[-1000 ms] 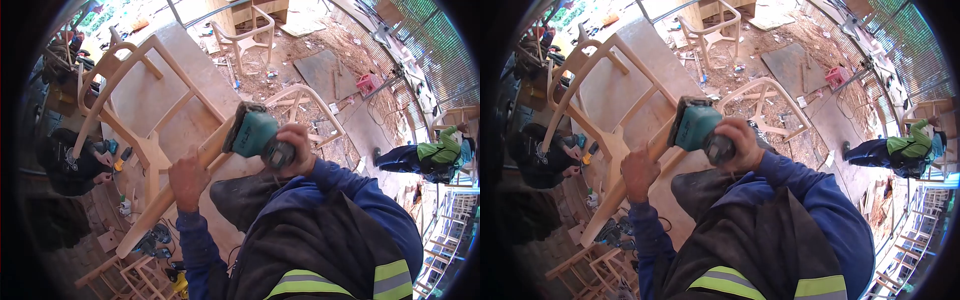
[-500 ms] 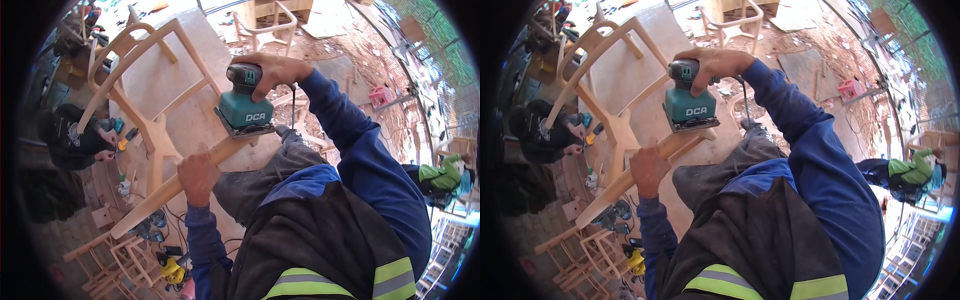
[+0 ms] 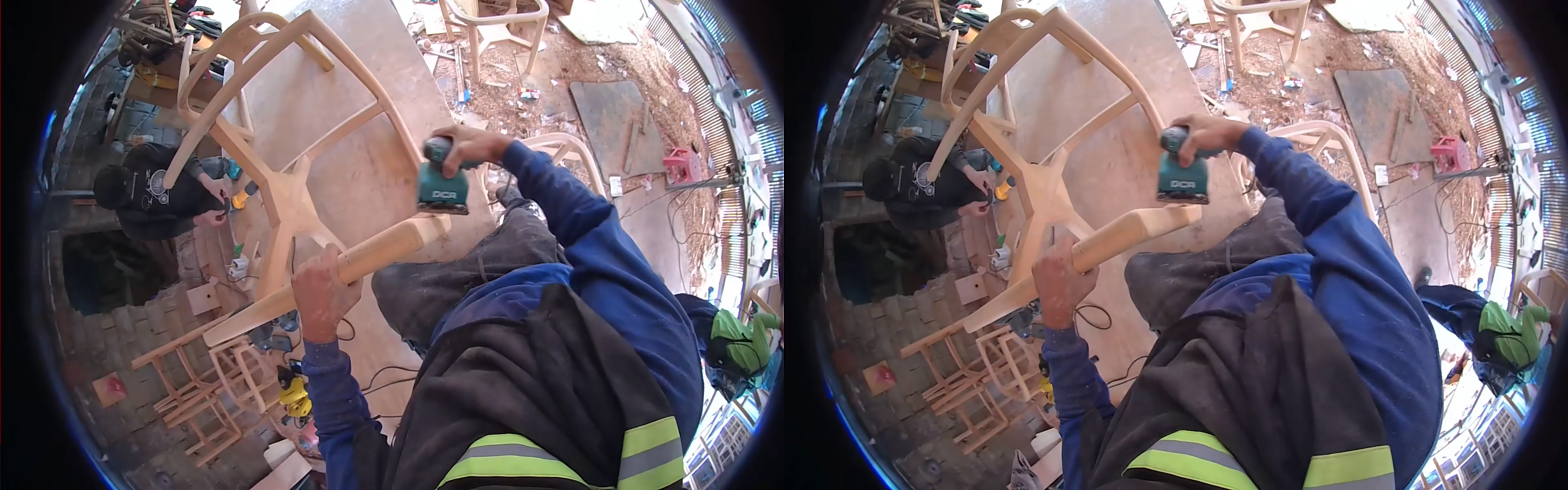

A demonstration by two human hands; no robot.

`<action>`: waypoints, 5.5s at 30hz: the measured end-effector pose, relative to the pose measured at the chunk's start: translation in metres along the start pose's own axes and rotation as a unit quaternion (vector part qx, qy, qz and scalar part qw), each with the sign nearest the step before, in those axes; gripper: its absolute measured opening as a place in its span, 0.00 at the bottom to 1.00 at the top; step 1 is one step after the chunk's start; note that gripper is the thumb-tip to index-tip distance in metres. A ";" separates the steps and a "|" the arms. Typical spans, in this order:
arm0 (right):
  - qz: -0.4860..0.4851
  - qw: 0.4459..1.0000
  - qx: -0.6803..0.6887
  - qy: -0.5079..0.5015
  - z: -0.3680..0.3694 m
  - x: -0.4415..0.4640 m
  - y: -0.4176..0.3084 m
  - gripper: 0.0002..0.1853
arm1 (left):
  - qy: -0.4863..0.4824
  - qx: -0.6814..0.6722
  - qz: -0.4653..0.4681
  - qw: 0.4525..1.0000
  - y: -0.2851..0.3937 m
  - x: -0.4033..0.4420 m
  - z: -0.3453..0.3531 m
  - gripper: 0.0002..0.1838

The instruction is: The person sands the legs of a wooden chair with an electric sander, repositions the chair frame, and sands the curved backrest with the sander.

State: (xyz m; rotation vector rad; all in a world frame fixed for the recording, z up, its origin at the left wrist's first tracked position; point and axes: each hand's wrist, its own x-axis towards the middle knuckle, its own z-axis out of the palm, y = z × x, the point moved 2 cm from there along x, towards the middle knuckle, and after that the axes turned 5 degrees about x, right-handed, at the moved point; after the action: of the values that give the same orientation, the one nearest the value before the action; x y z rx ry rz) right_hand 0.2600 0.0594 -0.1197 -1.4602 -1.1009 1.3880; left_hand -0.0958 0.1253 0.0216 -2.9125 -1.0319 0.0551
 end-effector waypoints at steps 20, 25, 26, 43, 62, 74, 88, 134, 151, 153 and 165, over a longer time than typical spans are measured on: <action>0.026 0.973 -0.105 0.203 -0.110 -0.032 0.097 0.45 | -0.181 -0.060 -0.222 0.956 0.136 0.076 -0.022 0.18; 0.000 0.977 -0.093 0.193 -0.133 -0.018 0.115 0.42 | -0.255 0.023 -0.118 0.959 0.185 0.115 0.002 0.25; 0.027 0.980 -0.075 0.180 -0.140 -0.023 0.109 0.40 | -0.311 -0.078 -0.200 0.926 0.205 0.141 0.007 0.27; 0.102 0.969 -0.159 0.160 -0.264 -0.042 0.135 0.37 | -0.550 0.068 -0.294 0.779 0.146 0.118 0.256 0.15; -0.024 0.966 -0.249 -0.065 -0.162 0.006 0.023 0.41 | -0.058 -0.398 -0.353 0.845 0.210 0.162 0.170 0.17; -0.122 0.931 -0.308 -0.152 -0.114 -0.008 -0.025 0.44 | 0.225 -0.550 -0.374 0.712 0.275 0.157 0.081 0.18; -0.113 0.850 -0.364 -0.363 -0.031 -0.007 0.056 0.42 | -0.193 -0.436 -0.357 0.804 0.305 0.071 0.051 0.34; -0.057 0.823 -0.300 -0.479 0.326 -0.011 0.335 0.27 | 0.007 -0.298 -0.648 0.701 0.223 -0.143 0.046 0.18; -0.105 0.796 -0.351 -0.482 0.272 0.000 0.328 0.35 | -0.014 -0.293 -0.599 0.745 0.197 -0.114 0.043 0.19; -0.096 0.782 -0.395 -0.473 0.228 0.010 0.322 0.40 | -0.008 -0.295 -0.608 0.737 0.184 -0.105 0.042 0.19; 0.179 0.876 -0.400 -0.203 -0.158 0.096 0.295 0.32 | 0.219 -0.341 -0.633 0.660 0.109 -0.058 0.050 0.38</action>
State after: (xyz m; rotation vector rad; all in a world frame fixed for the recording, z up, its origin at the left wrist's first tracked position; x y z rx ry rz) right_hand 0.4350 0.0703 -0.4203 -2.0865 -1.9056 1.6284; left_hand -0.0749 0.0065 -0.0335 -1.5544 -3.0023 -1.1950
